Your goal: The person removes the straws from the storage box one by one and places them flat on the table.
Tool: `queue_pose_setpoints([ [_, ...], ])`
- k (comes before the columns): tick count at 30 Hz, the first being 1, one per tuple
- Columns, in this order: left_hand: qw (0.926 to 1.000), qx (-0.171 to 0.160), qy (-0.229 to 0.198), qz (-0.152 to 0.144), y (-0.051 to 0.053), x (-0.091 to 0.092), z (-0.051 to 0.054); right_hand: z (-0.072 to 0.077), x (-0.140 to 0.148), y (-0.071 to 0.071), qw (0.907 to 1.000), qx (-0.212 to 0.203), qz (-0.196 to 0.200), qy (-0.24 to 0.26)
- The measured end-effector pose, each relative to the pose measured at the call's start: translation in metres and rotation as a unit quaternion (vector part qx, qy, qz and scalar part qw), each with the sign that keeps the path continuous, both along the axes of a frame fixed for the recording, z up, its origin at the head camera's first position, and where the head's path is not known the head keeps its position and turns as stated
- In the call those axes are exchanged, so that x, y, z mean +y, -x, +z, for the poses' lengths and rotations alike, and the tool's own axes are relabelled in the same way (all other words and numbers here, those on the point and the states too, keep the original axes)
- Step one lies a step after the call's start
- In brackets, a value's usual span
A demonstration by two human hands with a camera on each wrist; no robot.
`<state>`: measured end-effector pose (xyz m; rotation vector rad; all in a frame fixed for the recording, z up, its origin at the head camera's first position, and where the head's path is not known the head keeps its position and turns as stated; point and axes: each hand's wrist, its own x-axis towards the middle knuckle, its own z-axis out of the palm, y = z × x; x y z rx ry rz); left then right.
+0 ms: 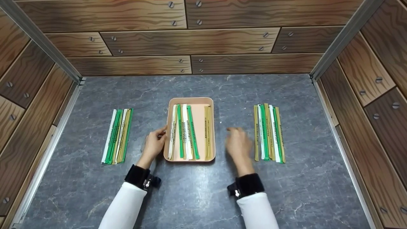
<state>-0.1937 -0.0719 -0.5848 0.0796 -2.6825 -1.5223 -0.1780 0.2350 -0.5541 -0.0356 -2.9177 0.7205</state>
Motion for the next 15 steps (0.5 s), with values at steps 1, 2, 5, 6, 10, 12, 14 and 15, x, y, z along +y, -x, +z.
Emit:
queue_pose_setpoints([
  [1, 1.0000, -0.004, -0.001, 0.000, 0.000, 0.000, 0.000, 0.000, -0.008, 0.000, 0.9999, 0.011, 0.011, 0.002],
  [2, 1.0000, -0.005, -0.001, -0.001, 0.000, 0.000, 0.000, 0.000, -0.016, 0.000, 0.9996, 0.019, 0.020, 0.003],
  [5, 1.0000, -0.008, -0.002, -0.002, 0.000, 0.000, -0.001, 0.000, -0.039, 0.000, 0.9981, 0.046, 0.042, 0.003],
  [6, 1.0000, -0.006, -0.001, -0.001, 0.000, 0.000, -0.001, 0.000, -0.046, 0.000, 0.9974, 0.054, 0.049, 0.002],
  [10, 0.9999, 0.013, 0.011, -0.002, 0.000, 0.001, -0.001, 0.000, -0.071, -0.001, 0.9953, 0.044, 0.085, 0.010],
  [12, 0.9998, 0.018, 0.013, -0.001, 0.000, 0.002, 0.000, 0.000, -0.081, -0.002, 0.9943, 0.017, 0.103, 0.019],
  [14, 0.9998, 0.016, 0.011, 0.001, 0.000, 0.002, 0.001, -0.002, -0.088, -0.001, 0.9926, -0.013, 0.119, 0.022],
  [15, 0.9999, 0.013, 0.010, 0.002, 0.000, 0.002, 0.002, -0.003, -0.091, 0.000, 0.9918, -0.027, 0.124, 0.017],
])
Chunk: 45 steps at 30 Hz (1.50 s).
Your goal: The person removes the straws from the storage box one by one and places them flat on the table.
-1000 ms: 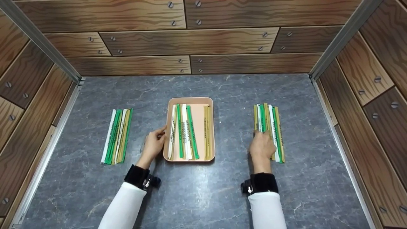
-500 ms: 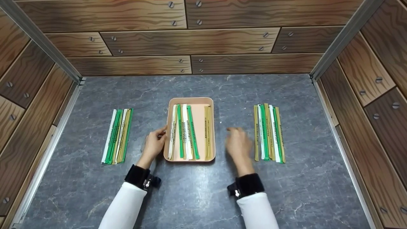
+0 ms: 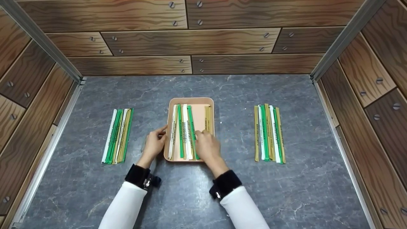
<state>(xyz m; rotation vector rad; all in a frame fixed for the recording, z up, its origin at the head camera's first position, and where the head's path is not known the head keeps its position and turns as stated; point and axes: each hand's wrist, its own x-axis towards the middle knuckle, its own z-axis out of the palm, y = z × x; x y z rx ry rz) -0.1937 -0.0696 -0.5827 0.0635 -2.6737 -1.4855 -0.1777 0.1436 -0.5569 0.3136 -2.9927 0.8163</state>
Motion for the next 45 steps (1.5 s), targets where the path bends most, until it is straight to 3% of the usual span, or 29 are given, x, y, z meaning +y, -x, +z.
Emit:
queue_pose_setpoints([
  [6, 0.9998, -0.019, -0.004, 0.001, 0.001, 0.001, 0.002, -0.008, -0.011, 0.005, 0.9974, -0.054, 0.014, -0.046],
  [14, 0.9988, -0.046, 0.003, -0.015, 0.008, -0.004, 0.003, -0.013, -0.020, 0.010, 0.9952, -0.057, 0.013, -0.079],
  [20, 0.9973, -0.062, -0.021, -0.035, 0.013, -0.007, 0.005, -0.013, -0.020, 0.009, 0.9957, -0.068, 0.000, -0.063],
  [26, 0.9961, -0.055, -0.052, -0.046, 0.014, -0.008, 0.004, -0.014, -0.020, 0.008, 0.9957, -0.078, -0.002, -0.051],
  [34, 0.9950, -0.056, -0.064, -0.053, 0.015, -0.009, 0.002, -0.011, -0.018, 0.009, 0.9898, -0.140, -0.011, -0.025],
  [45, 0.9944, -0.058, -0.070, -0.055, 0.014, -0.009, 0.002, 0.010, -0.010, 0.010, 0.9891, -0.141, -0.012, 0.041],
])
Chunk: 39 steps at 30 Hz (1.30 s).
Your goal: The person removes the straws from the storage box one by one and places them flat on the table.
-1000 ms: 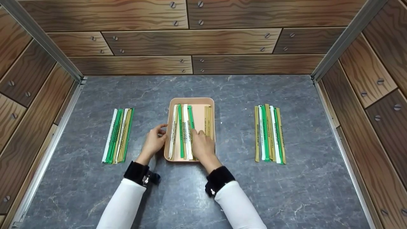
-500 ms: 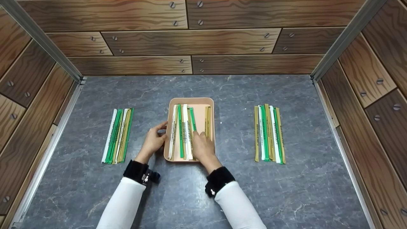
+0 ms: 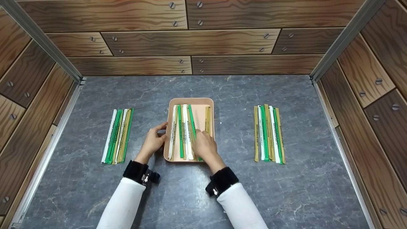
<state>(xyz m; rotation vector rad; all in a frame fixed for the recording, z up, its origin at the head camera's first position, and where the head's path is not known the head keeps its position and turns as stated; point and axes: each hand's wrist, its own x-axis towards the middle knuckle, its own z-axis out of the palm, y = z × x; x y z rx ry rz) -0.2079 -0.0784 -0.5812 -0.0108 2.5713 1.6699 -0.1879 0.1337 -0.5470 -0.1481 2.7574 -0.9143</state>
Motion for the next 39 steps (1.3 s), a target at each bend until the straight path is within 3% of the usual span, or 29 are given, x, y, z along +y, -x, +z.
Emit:
queue_pose_setpoints([
  [6, 1.0000, -0.001, 0.002, 0.000, -0.001, 0.000, 0.001, 0.009, 0.008, -0.003, 0.9997, 0.013, -0.002, 0.023],
  [11, 1.0000, -0.006, -0.004, -0.001, -0.001, 0.000, 0.001, 0.018, 0.021, -0.008, 0.9960, 0.001, -0.026, 0.085],
  [14, 1.0000, -0.007, -0.004, 0.000, -0.001, 0.000, 0.001, 0.022, 0.034, -0.009, 0.9942, 0.031, -0.033, 0.098],
  [20, 0.9999, -0.013, 0.003, 0.002, -0.001, 0.001, 0.001, 0.024, 0.070, -0.010, 0.9955, 0.053, -0.066, 0.043],
  [28, 0.9999, -0.014, 0.005, 0.004, -0.001, 0.000, 0.000, 0.012, 0.131, -0.014, 0.9904, 0.071, -0.109, -0.046],
  [39, 0.9998, -0.018, -0.001, -0.002, -0.001, -0.001, 0.002, 0.003, 0.176, -0.017, 0.9764, -0.007, -0.161, -0.144],
])
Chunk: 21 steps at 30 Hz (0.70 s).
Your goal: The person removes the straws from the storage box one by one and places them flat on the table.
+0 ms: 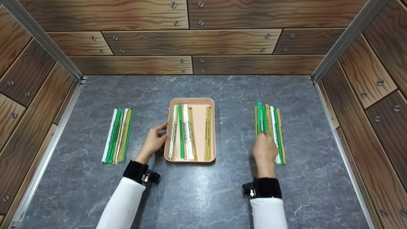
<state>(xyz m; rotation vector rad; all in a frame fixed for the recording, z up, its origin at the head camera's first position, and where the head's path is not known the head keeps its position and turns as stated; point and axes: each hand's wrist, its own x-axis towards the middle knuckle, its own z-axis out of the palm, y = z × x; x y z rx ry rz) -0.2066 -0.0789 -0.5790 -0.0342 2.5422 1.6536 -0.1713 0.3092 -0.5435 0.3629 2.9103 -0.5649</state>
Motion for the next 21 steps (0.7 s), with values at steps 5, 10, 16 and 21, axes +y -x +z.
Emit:
queue_pose_setpoints([
  [5, 0.9999, 0.008, -0.007, -0.006, 0.000, 0.000, 0.000, -0.007, 0.006, 0.000, 0.9998, -0.016, 0.004, -0.010],
  [10, 0.9999, 0.010, 0.005, -0.002, 0.000, -0.001, -0.001, -0.009, 0.009, 0.002, 0.9995, -0.028, 0.000, -0.015],
  [16, 0.9999, 0.012, 0.007, -0.002, 0.000, -0.001, -0.001, -0.006, 0.000, 0.003, 0.9990, 0.024, -0.032, -0.019],
  [21, 0.9998, 0.008, 0.018, 0.000, 0.001, -0.001, 0.000, -0.002, -0.022, 0.003, 0.9929, 0.118, 0.006, 0.011],
])
